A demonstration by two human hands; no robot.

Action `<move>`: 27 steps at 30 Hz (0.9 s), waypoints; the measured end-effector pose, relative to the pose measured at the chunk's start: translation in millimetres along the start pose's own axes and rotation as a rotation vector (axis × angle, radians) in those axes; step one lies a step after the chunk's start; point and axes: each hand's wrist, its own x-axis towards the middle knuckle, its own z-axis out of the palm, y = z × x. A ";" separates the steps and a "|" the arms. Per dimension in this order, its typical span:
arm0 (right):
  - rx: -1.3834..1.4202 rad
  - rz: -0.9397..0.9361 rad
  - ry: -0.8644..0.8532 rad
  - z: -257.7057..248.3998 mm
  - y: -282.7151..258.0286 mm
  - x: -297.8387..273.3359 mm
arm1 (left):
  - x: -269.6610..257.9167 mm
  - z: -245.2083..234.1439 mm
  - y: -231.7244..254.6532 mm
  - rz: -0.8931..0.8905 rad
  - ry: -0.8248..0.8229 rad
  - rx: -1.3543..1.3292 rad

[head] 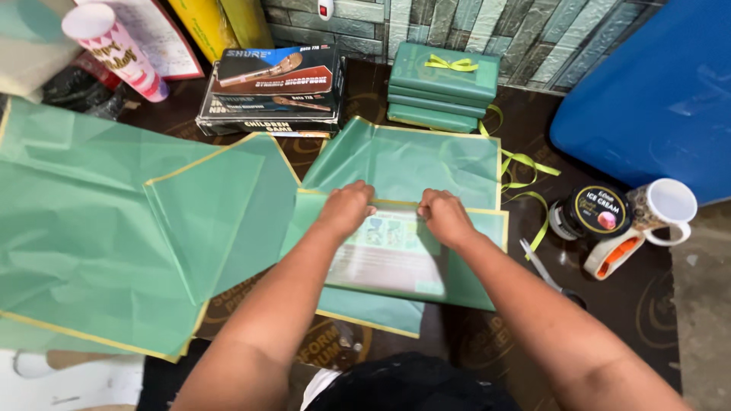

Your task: The person wraps a rectangular box with green wrapping paper. They fold the paper around the box, crease the edges, and secure the folds with tape. The person smooths the paper and adjusts the corners to complete the wrapping.

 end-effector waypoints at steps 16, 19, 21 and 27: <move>-0.160 -0.003 0.090 18.2 -16.4 -33.2 | -29.6 18.3 -5.0 -0.012 0.159 -0.176; -0.330 -0.127 0.208 23.9 -43.2 -48.5 | -35.0 27.0 -8.2 0.088 0.289 -0.137; -0.409 -0.156 0.084 31.7 -63.5 -58.2 | -35.7 29.4 -11.1 0.133 0.331 -0.111; -0.377 -0.147 -0.097 40.0 -85.4 -73.6 | -38.8 33.8 -1.9 0.127 0.402 0.051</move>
